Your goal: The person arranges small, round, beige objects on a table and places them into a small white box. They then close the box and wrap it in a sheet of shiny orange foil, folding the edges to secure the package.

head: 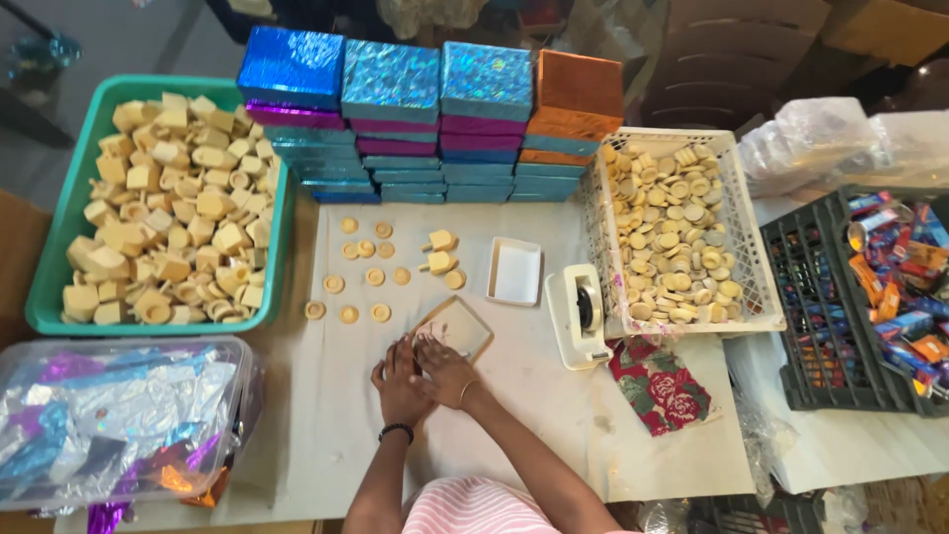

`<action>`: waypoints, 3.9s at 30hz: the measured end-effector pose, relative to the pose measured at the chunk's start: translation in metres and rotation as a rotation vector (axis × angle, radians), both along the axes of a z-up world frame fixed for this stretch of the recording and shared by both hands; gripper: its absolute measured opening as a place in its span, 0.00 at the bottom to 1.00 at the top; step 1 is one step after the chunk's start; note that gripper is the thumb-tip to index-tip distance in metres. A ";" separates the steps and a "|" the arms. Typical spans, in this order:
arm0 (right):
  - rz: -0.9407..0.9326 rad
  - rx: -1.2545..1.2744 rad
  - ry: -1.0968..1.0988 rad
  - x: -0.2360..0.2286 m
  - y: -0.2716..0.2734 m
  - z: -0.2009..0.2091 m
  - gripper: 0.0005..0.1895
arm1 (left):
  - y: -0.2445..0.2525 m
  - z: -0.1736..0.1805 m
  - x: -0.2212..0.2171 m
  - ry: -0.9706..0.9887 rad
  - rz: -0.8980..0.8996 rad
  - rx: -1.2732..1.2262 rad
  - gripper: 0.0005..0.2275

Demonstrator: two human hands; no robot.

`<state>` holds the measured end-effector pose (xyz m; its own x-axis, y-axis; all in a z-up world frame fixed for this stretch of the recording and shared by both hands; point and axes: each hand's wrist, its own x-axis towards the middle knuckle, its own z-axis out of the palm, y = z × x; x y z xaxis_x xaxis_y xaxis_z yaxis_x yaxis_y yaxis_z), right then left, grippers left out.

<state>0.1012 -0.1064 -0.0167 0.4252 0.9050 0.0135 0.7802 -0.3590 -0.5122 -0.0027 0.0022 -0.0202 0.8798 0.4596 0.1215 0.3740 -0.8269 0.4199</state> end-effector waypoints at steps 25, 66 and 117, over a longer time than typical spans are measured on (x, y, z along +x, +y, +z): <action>-0.362 -0.604 -0.105 0.035 0.000 0.028 0.44 | -0.003 0.047 0.008 0.005 0.109 -0.214 0.48; -0.931 1.240 2.032 0.006 -0.103 -0.088 0.13 | -0.013 0.038 0.017 -0.214 -0.072 -0.248 0.44; 0.119 -0.163 -0.242 0.065 -0.009 0.017 0.29 | -0.002 0.018 0.026 -0.051 -0.091 -0.164 0.62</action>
